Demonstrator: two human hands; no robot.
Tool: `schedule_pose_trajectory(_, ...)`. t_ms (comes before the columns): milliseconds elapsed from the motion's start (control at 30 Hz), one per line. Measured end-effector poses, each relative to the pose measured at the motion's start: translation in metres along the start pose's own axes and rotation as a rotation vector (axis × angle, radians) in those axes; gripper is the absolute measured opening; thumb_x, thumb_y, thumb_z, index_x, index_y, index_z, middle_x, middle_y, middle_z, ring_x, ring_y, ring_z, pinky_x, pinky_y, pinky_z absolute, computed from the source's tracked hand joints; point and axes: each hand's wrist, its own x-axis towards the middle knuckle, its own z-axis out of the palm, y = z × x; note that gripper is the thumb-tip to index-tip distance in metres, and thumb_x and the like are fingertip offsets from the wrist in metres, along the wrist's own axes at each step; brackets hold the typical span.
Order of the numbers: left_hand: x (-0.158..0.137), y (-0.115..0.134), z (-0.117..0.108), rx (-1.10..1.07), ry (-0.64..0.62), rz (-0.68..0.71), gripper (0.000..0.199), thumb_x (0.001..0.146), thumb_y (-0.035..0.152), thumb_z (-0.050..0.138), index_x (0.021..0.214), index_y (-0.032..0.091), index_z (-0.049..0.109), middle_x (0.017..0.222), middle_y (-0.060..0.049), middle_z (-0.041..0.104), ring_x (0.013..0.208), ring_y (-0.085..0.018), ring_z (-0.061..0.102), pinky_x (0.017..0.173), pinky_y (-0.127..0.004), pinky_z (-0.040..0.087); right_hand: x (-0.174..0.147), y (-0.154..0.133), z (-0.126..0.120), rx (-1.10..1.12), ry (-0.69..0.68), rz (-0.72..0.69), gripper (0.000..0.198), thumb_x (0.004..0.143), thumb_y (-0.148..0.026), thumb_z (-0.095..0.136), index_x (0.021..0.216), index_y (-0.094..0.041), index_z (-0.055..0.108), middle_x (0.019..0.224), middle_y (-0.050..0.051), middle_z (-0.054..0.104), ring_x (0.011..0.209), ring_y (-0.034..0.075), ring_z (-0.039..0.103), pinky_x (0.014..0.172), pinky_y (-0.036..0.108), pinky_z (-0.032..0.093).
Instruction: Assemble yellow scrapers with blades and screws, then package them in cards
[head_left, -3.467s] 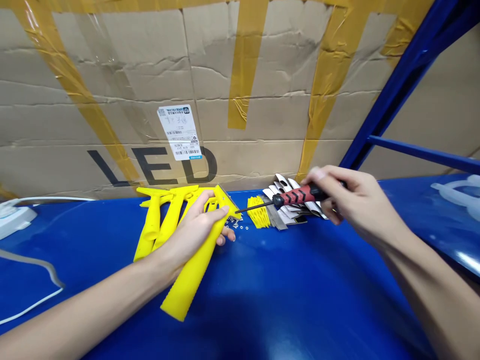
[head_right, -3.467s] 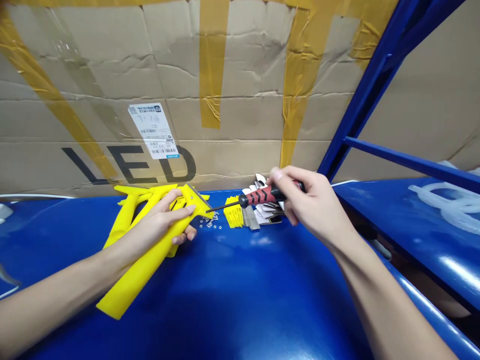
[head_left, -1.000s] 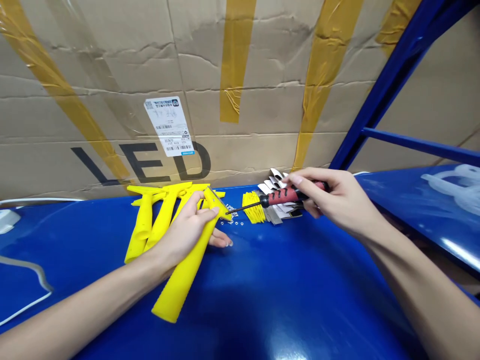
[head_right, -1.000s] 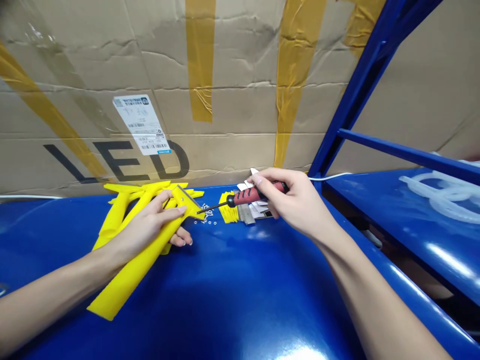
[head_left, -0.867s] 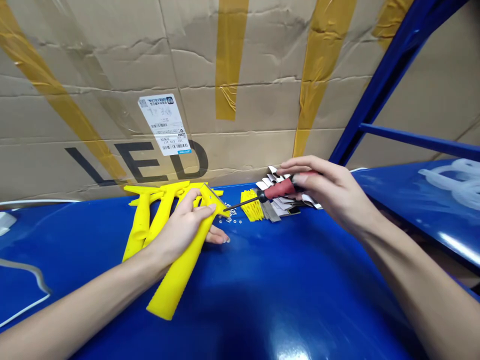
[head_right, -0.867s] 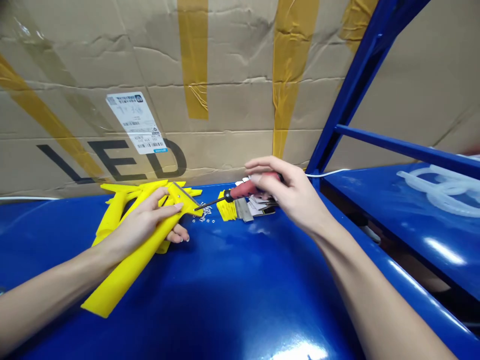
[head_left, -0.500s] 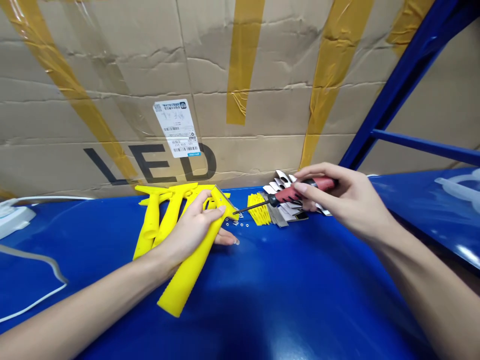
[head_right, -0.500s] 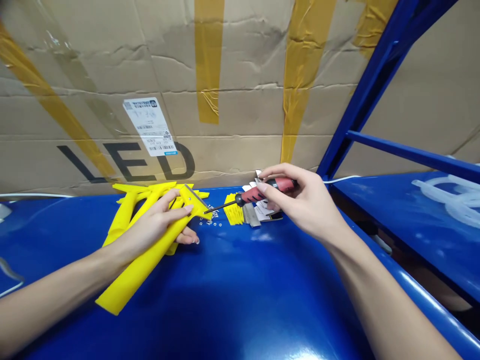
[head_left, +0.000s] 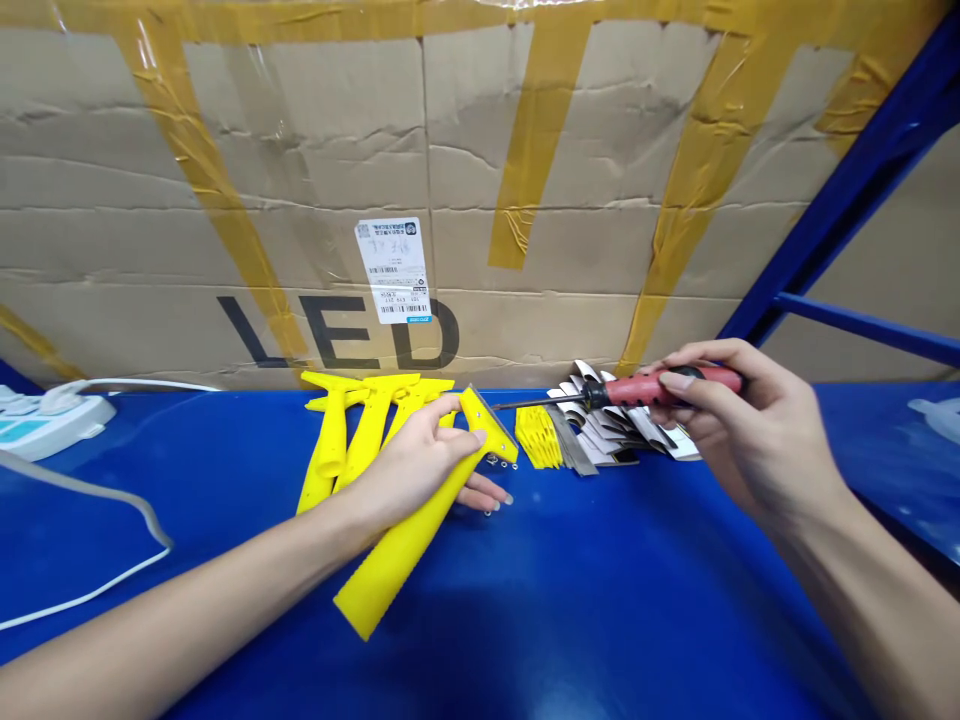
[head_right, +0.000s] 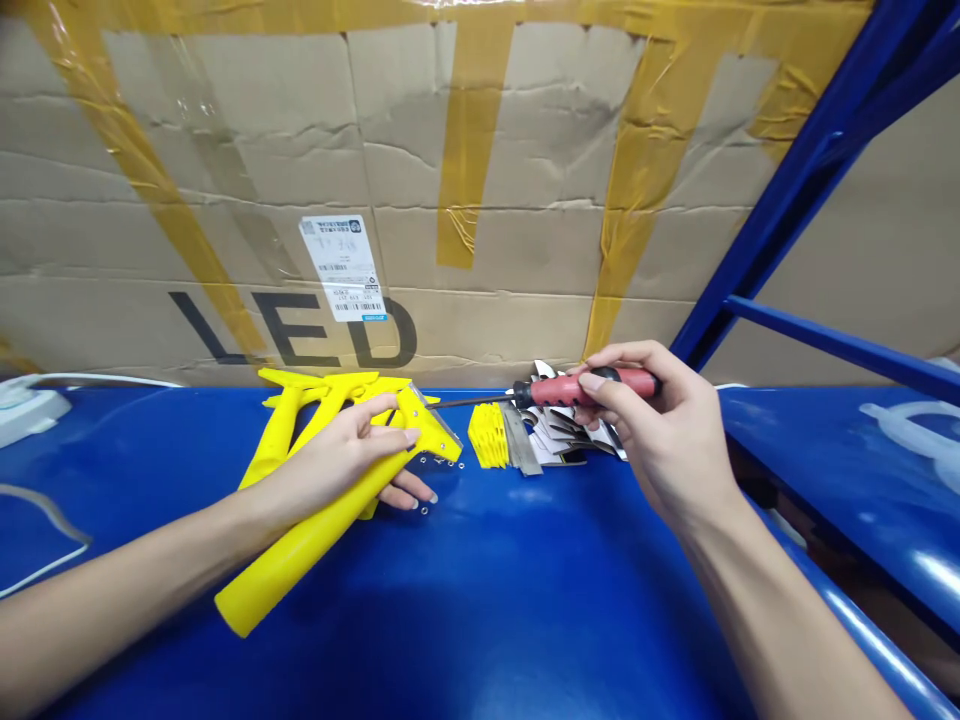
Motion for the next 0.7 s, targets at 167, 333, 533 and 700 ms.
schedule_pose_trajectory(167,-0.006,0.009,0.004,0.022,-0.004,-0.051,0.075,0.097,0.019,0.06,0.157,0.02,0.015,0.118,-0.021,0.071,0.057,-0.017,0.075,0.049,-0.019,0.055,-0.002,0.002,0.003,-0.033,-0.015,0.002,0.025,0.065,-0.028,0.089,0.083,-0.022,0.073,0.08,0.002,0.072,0.067,0.016,0.068,0.056,0.024,0.058)
schedule_pose_trajectory(333,-0.009,0.011,0.006,0.035,0.013,-0.056,0.076,0.097,0.018,0.059,0.158,0.019,0.014,0.098,-0.014,0.077,0.054,-0.017,0.073,0.048,-0.019,0.052,-0.003,0.002,0.001,-0.088,-0.032,-0.008,0.024,0.068,-0.032,0.088,0.085,-0.022,0.074,0.078,0.001,0.07,0.064,0.016,0.066,0.055,0.025,0.056)
schedule_pose_trajectory(533,-0.006,0.008,0.003,0.05,0.005,-0.026,0.07,0.096,0.019,0.06,0.155,0.015,0.022,0.076,-0.006,0.076,0.043,-0.013,0.065,0.042,-0.019,0.046,-0.004,-0.001,-0.001,-0.181,-0.103,-0.006,0.018,0.076,-0.032,0.085,0.087,-0.023,0.074,0.076,0.0,0.069,0.062,0.014,0.065,0.056,0.025,0.055)
schedule_pose_trajectory(700,-0.004,0.007,0.003,0.084,0.005,-0.015,0.066,0.096,0.02,0.058,0.153,0.014,0.024,0.072,-0.003,0.073,0.04,-0.012,0.062,0.041,-0.019,0.044,-0.003,0.0,-0.001,-0.17,-0.079,0.011,0.022,0.075,-0.033,0.086,0.089,-0.023,0.073,0.076,0.0,0.069,0.061,0.014,0.065,0.058,0.024,0.057)
